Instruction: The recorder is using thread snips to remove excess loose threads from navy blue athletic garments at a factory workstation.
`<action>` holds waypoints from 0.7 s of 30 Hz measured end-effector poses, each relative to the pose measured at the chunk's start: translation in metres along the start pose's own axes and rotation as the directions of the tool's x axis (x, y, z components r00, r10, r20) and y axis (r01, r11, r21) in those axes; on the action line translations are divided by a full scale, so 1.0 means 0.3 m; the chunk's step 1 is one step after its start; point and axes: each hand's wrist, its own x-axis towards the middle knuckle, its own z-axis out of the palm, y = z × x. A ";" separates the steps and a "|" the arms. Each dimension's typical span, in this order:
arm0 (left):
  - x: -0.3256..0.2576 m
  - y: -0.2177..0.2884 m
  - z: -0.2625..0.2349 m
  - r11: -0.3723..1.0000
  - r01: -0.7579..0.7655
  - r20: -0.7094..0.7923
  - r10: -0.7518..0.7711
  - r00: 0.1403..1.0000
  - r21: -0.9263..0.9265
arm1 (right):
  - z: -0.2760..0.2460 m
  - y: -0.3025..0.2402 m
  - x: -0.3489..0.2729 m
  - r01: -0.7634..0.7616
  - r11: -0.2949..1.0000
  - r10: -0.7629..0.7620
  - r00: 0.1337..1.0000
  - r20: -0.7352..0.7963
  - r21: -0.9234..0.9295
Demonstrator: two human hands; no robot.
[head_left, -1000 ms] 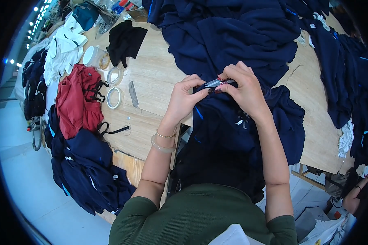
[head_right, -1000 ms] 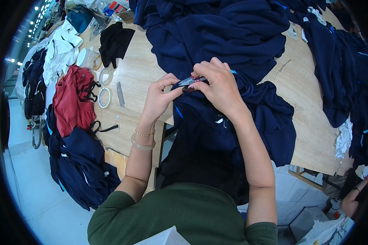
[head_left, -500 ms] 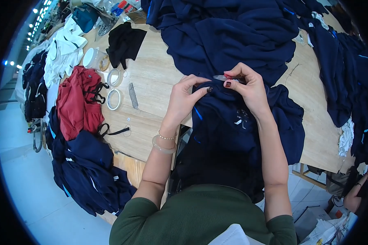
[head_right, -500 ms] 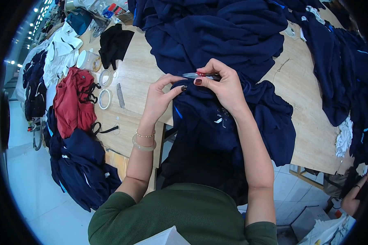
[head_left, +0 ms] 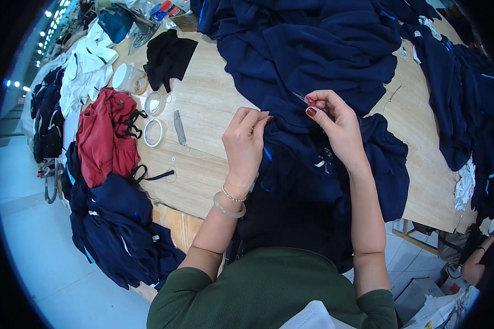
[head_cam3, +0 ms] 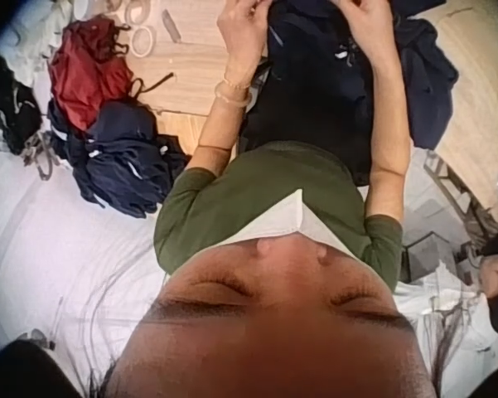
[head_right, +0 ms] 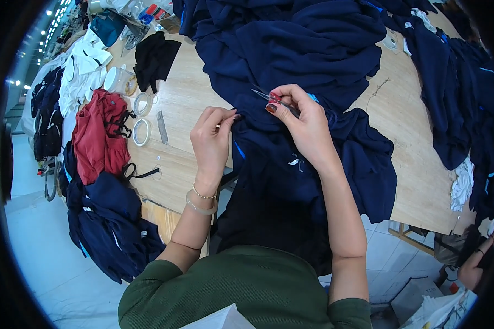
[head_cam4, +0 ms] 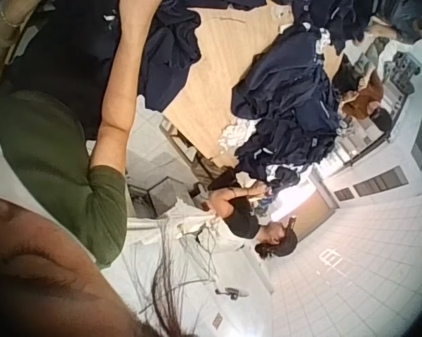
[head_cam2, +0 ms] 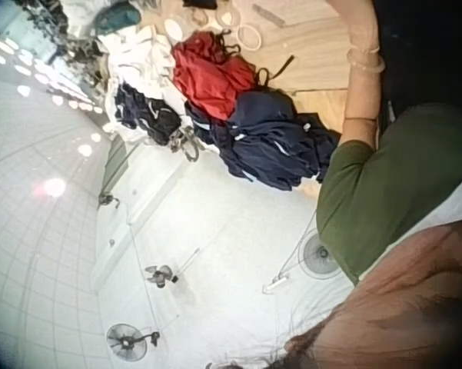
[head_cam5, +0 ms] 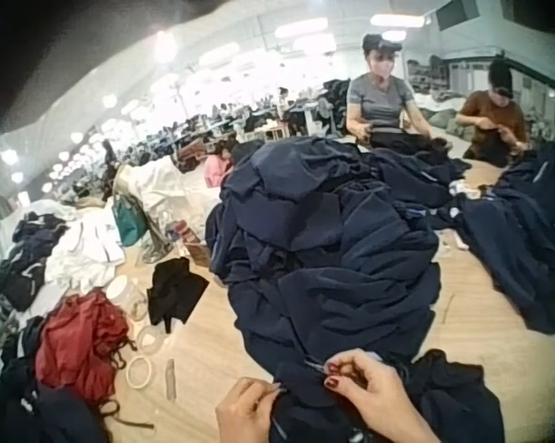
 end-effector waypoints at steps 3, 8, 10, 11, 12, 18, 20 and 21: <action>-0.002 0.018 -0.003 0.995 0.074 -0.028 -0.076 0.997 -0.073 | -0.008 -0.039 -0.024 -0.123 0.992 0.124 0.991 0.041 -0.017; -0.027 0.041 -0.007 0.964 0.147 -0.042 -0.160 0.986 -0.222 | -0.012 -0.062 -0.049 -0.184 0.980 0.181 0.982 0.047 0.073; -0.042 0.060 -0.023 0.994 0.065 -0.145 -0.077 0.986 -0.087 | -0.017 -0.063 -0.053 -0.200 0.974 0.199 0.980 0.025 0.104; -0.047 0.063 -0.034 0.992 0.065 -0.148 -0.080 0.986 -0.107 | -0.020 -0.062 -0.055 -0.179 0.978 0.180 0.984 0.002 0.108; -0.045 0.073 -0.037 0.992 0.065 -0.148 -0.081 0.986 -0.107 | -0.022 -0.061 -0.056 -0.158 0.981 0.162 0.987 -0.021 0.111; -0.002 0.055 -0.002 0.998 0.066 -0.020 -0.066 0.998 -0.018 | -0.021 -0.041 -0.051 -0.136 0.987 0.136 0.991 0.005 0.084; -0.004 0.033 0.009 1.000 0.003 -0.036 -0.004 0.999 -0.002 | -0.010 -0.039 -0.058 -0.135 0.988 0.134 0.991 0.024 0.074; -0.009 0.032 0.012 1.000 0.020 -0.041 -0.020 0.999 0.007 | -0.007 -0.036 -0.060 -0.136 0.989 0.133 0.990 0.042 0.064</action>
